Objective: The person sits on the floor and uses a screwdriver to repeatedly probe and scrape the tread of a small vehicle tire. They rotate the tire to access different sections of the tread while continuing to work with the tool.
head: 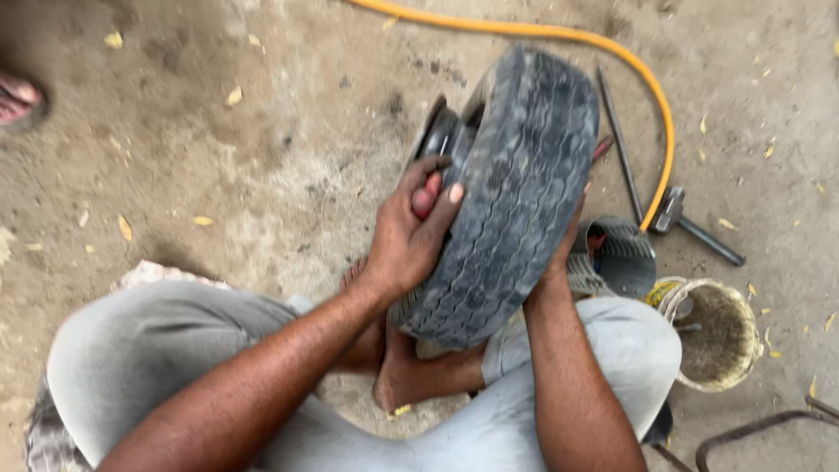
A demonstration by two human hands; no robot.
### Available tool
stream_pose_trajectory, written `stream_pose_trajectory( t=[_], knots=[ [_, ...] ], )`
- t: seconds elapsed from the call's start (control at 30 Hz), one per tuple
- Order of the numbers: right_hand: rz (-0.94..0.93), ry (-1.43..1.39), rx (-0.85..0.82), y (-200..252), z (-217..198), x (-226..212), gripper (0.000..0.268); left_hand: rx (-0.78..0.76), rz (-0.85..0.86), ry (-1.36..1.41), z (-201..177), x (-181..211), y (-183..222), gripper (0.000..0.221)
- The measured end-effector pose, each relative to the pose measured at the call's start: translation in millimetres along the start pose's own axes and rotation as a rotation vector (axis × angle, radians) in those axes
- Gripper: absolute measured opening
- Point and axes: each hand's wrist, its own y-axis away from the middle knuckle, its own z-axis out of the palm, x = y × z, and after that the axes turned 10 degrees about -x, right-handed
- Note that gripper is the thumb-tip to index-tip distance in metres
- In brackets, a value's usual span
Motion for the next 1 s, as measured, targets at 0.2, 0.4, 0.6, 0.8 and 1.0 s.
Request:
stream_pose_trajectory(
  t=[0.2, 0.4, 0.6, 0.8, 1.0],
  knots=[
    [-0.045, -0.015, 0.004, 0.6, 0.8, 5.4, 0.087, 0.013, 0.059, -0.049, -3.6, 3.8, 0.7, 0.048],
    [0.007, -0.028, 0.018, 4.8, 11.7, 4.2, 0.089, -0.007, -0.014, -0.04, -7.8, -7.4, -2.7, 0.047],
    [0.032, 0.056, 0.129, 5.4, 9.5, 3.7, 0.09, -0.006, 0.004, -0.031, -6.2, -8.8, -2.8, 0.047],
    [0.045, 0.042, 0.152, 0.5, 2.6, 5.3, 0.09, -0.032, 0.002, -0.047, -8.3, -6.1, -7.0, 0.047],
    [0.049, 0.071, 0.118, 5.6, 2.6, 8.2, 0.093, -0.051, -0.035, -0.042, -8.9, -13.8, -6.4, 0.049]
  ],
)
